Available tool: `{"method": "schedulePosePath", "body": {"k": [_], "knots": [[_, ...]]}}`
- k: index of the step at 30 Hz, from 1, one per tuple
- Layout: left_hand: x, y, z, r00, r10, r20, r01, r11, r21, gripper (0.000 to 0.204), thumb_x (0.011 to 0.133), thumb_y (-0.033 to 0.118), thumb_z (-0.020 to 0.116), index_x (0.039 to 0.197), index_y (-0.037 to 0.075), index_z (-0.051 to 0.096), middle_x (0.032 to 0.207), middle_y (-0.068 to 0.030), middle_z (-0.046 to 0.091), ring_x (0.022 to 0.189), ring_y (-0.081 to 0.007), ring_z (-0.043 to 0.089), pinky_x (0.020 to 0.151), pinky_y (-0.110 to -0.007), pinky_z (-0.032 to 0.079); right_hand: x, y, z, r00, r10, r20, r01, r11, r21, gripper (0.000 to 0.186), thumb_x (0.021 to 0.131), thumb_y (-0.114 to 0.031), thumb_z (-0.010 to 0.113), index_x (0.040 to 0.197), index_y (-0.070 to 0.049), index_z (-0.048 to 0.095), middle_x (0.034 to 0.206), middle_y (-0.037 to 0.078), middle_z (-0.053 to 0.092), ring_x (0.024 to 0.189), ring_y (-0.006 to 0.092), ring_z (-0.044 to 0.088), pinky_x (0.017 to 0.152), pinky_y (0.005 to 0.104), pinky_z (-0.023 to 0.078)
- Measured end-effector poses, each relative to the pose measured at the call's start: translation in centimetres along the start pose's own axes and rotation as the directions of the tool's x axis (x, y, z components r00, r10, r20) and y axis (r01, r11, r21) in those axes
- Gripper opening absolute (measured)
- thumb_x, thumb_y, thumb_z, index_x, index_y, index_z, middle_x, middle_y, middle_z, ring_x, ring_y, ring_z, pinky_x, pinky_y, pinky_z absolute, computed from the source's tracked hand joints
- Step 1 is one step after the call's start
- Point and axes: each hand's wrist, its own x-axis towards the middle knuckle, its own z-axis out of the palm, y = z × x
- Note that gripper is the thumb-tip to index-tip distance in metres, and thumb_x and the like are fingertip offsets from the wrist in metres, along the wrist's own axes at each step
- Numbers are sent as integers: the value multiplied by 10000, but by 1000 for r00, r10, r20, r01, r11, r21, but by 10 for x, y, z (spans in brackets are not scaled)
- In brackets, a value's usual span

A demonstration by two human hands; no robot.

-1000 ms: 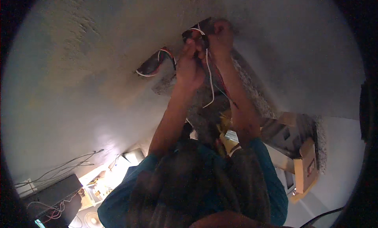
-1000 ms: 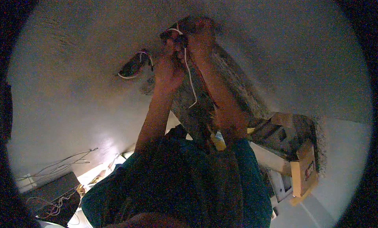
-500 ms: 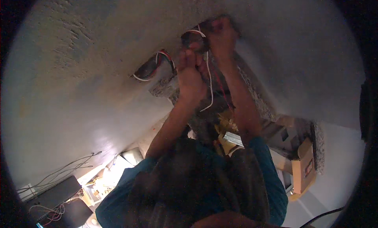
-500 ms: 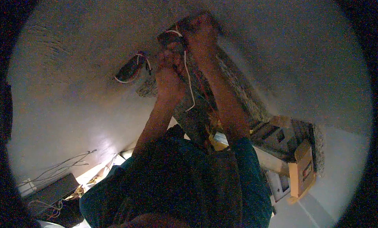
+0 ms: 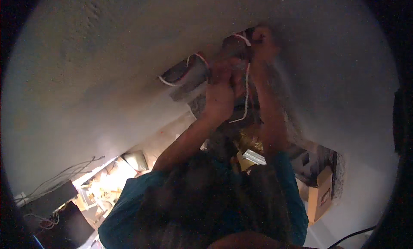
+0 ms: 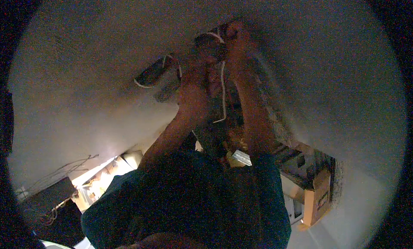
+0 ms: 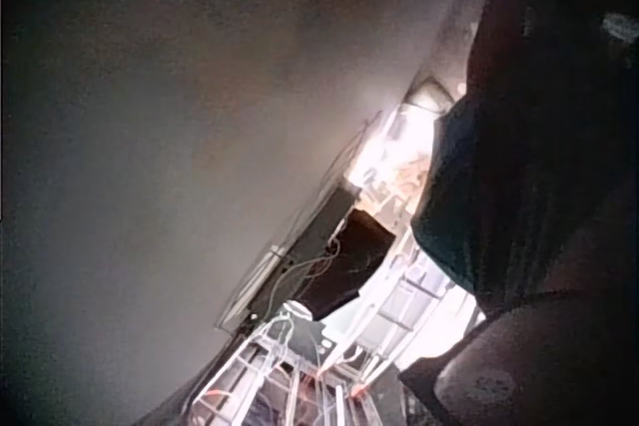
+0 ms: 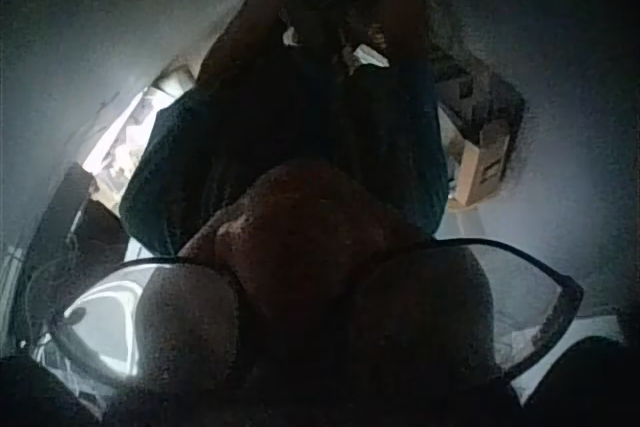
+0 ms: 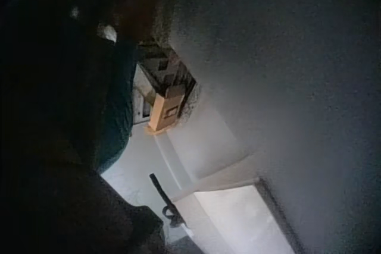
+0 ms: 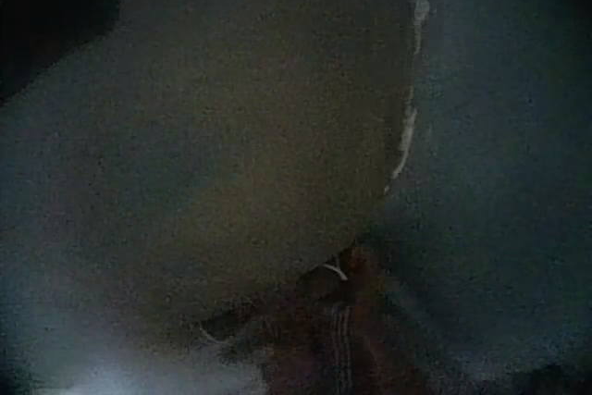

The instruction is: The person connects electrical wires by hand, wraps them with electrical tape, and tucks them into a wall box. They then pick up a screwdriver from the floor and move toward a shelving unit.

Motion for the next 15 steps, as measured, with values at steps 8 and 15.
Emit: {"method": "schedulePosePath", "body": {"k": [8,15], "knots": [[4,-18,19,996,-90,3,84,941,328,221,949,172,520,1151,87,545,847,-112,614,781,-242,626,682,-404,493,-4,28,8,971,-209,-113,203,977,-65,136,717,23,593,798,-84,569,719,56,565,669,183,557,631,310,464],[7,26,3,987,-92,133,82,993,81,295,1021,172,355,1199,30,543,901,-48,568,821,-140,544,776,-288,468,6,-10,-40,969,-242,55,236,967,98,154,793,-85,682,934,-69,624,871,88,651,762,238,635,699,340,506]]}}
